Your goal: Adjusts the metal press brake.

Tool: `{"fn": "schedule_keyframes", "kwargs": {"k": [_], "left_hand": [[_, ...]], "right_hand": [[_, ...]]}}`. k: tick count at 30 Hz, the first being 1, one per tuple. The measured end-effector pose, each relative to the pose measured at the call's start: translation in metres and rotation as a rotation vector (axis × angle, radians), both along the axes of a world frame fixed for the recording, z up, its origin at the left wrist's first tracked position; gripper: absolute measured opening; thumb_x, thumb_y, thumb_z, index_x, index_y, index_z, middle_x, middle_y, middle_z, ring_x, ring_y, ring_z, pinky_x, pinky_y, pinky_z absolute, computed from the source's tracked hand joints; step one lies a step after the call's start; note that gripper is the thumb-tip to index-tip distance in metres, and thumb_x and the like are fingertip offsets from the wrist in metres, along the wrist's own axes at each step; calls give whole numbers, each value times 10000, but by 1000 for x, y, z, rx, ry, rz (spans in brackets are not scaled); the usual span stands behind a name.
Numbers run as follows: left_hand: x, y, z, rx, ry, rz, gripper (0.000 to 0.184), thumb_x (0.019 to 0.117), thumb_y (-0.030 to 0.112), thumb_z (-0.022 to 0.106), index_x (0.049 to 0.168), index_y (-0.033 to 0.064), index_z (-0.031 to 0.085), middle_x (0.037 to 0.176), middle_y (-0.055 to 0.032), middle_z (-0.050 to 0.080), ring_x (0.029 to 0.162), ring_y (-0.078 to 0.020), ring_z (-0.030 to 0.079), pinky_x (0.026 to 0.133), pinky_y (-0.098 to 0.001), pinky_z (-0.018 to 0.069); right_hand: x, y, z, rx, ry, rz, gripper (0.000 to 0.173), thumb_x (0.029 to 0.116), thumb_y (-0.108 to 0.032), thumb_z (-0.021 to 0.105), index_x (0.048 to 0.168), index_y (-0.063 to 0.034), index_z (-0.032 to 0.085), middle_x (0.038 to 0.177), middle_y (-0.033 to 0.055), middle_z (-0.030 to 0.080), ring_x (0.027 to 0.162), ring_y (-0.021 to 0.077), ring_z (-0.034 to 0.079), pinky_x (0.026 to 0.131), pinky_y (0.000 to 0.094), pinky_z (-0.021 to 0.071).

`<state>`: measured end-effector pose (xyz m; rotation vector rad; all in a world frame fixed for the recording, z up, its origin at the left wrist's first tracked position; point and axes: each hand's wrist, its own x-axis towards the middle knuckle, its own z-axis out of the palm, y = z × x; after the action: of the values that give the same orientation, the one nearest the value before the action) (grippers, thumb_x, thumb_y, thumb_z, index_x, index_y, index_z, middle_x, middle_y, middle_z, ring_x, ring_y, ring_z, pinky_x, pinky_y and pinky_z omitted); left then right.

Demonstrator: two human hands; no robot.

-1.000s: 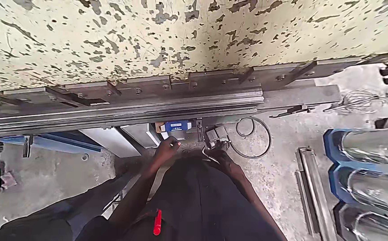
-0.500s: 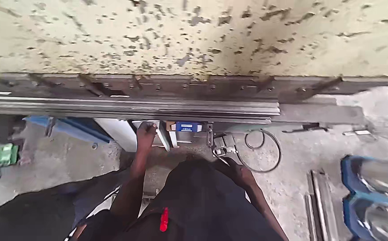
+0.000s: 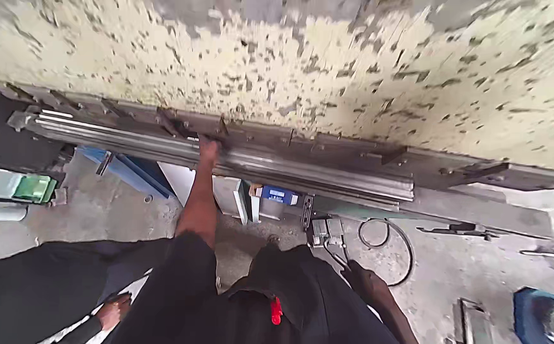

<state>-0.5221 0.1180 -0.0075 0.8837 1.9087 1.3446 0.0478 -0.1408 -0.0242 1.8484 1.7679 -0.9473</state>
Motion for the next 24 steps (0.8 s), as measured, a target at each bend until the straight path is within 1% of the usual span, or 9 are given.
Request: {"fn": "schedule_keyframes", "kwargs": {"k": [1, 3, 7, 11, 16, 18, 19, 21, 24], "left_hand": [[-2, 6, -3, 48, 6, -25, 913, 796, -41, 711, 1583, 46, 256, 1443, -194, 548, 1230, -266, 609, 982, -461, 561], [1, 4, -14, 60, 3, -27, 896, 799, -52, 704, 1574, 31, 261, 1474, -188, 528, 1299, -266, 573, 1042, -463, 531], [1, 1, -9, 1, -20, 55, 823, 826, 4, 709, 1551, 71, 326, 1365, -173, 591, 1104, -245, 637, 871, -458, 572], [0, 14, -12, -29, 62, 45, 855, 827, -8, 711, 1572, 70, 301, 1442, -164, 570, 1283, -262, 593, 1038, -488, 528], [7, -1, 0, -251, 142, 48, 893, 896, 142, 698, 1604, 48, 162, 1423, -243, 541, 1162, -351, 639, 898, -548, 572], [42, -31, 15, -253, 211, 76, 773, 906, 197, 701, 1538, -20, 313, 1428, -294, 524, 1228, -414, 606, 991, -606, 527], [69, -54, 24, -218, 206, 72, 659, 941, 217, 671, 1495, -23, 406, 1378, -278, 570, 1178, -397, 635, 979, -598, 538], [137, -100, 41, -162, 39, -61, 455, 1056, 332, 536, 1375, 8, 536, 1137, -197, 679, 859, -272, 687, 761, -477, 597], [203, -147, 60, -148, -350, -331, 520, 1111, 474, 358, 1238, 38, 613, 890, -113, 705, 572, -162, 611, 550, -309, 541]], "right_hand": [[5, 2, -2, 19, -10, -14, 385, 1006, -531, 537, 1195, -209, 634, 906, 138, 733, 856, 369, 729, 711, 619, 562], [11, 1, -2, 36, 22, -61, 374, 1009, -512, 549, 1154, -177, 630, 862, 133, 713, 814, 362, 717, 688, 607, 557], [-3, 34, 7, 36, 141, -30, 390, 1018, -489, 547, 1170, -139, 625, 861, 149, 686, 811, 363, 694, 707, 617, 546], [-13, 71, 29, 99, 132, 41, 404, 1005, -526, 555, 1203, -178, 609, 874, 131, 698, 827, 362, 705, 709, 617, 551], [-34, 86, 52, 218, 409, 52, 358, 1036, -296, 548, 1336, -100, 532, 873, 131, 659, 767, 310, 667, 706, 559, 549], [-51, 100, 67, 246, 384, 153, 366, 1053, -330, 508, 1364, -138, 536, 911, 132, 683, 799, 328, 686, 725, 578, 552], [-63, 108, 76, 260, 336, 218, 389, 1060, -367, 496, 1394, -172, 529, 951, 138, 699, 832, 348, 701, 737, 598, 558], [-90, 124, 95, 294, 247, 315, 434, 1067, -418, 495, 1464, -243, 510, 1054, 158, 721, 891, 394, 716, 755, 638, 559], [-127, 146, 117, 417, 201, 482, 439, 1075, -440, 468, 1466, -245, 514, 1055, 173, 723, 869, 413, 720, 720, 629, 561]]}}
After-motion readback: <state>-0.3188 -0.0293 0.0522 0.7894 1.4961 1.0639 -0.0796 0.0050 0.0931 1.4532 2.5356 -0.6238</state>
